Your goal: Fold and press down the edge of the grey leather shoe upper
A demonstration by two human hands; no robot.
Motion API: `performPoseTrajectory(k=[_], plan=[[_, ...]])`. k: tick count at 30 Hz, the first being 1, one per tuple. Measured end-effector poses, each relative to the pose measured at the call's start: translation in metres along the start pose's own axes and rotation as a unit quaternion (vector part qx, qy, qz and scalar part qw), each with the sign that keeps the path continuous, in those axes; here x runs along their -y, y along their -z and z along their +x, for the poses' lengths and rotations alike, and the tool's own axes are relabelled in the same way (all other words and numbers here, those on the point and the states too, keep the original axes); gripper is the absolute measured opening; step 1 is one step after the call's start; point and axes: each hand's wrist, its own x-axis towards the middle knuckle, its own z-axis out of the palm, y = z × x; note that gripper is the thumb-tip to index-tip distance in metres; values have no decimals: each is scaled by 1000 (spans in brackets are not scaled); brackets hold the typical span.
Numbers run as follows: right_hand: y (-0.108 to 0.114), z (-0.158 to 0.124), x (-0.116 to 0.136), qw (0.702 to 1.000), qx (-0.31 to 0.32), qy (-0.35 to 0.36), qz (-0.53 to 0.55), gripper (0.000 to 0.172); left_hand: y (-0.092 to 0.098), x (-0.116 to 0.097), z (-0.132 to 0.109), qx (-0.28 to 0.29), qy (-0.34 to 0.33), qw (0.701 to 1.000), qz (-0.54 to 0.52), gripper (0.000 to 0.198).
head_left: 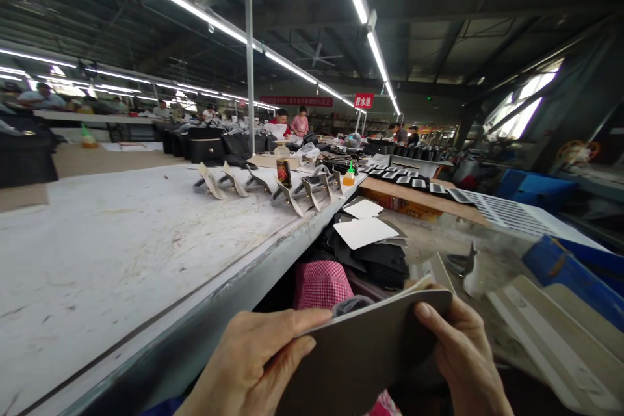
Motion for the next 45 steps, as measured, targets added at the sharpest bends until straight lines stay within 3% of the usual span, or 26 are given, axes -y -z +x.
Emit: performPoseTrajectory(k=[13,20,26,29,31,36,41,45], plan=[[-3,-3,9,1000,7,-1,-7,31,5,6,-2,35,8,999,35,33],[1,2,9,1000,-4,-22,8,33,-1,9,-5,-35,73,995,57,31],[3,3,8,1000,-3,-27,5,40,4,4,5,69,102,988,-94,29],[3,-1,13,1000,-6,-21,-10,38,10,6,10,136,125,982,-47,26],[-1,-8,21,999,6,-4,-39,33,10,8,12,147,125,981,20,23],[-11,-25,39,993,22,49,-105,25,-4,12,14,71,88,990,89,29],[-3,-22,34,998,-38,-8,-54,30,-18,11,10,-10,-13,999,42,38],[0,-14,27,998,-36,-51,11,35,-23,11,7,-25,-27,999,-7,34]])
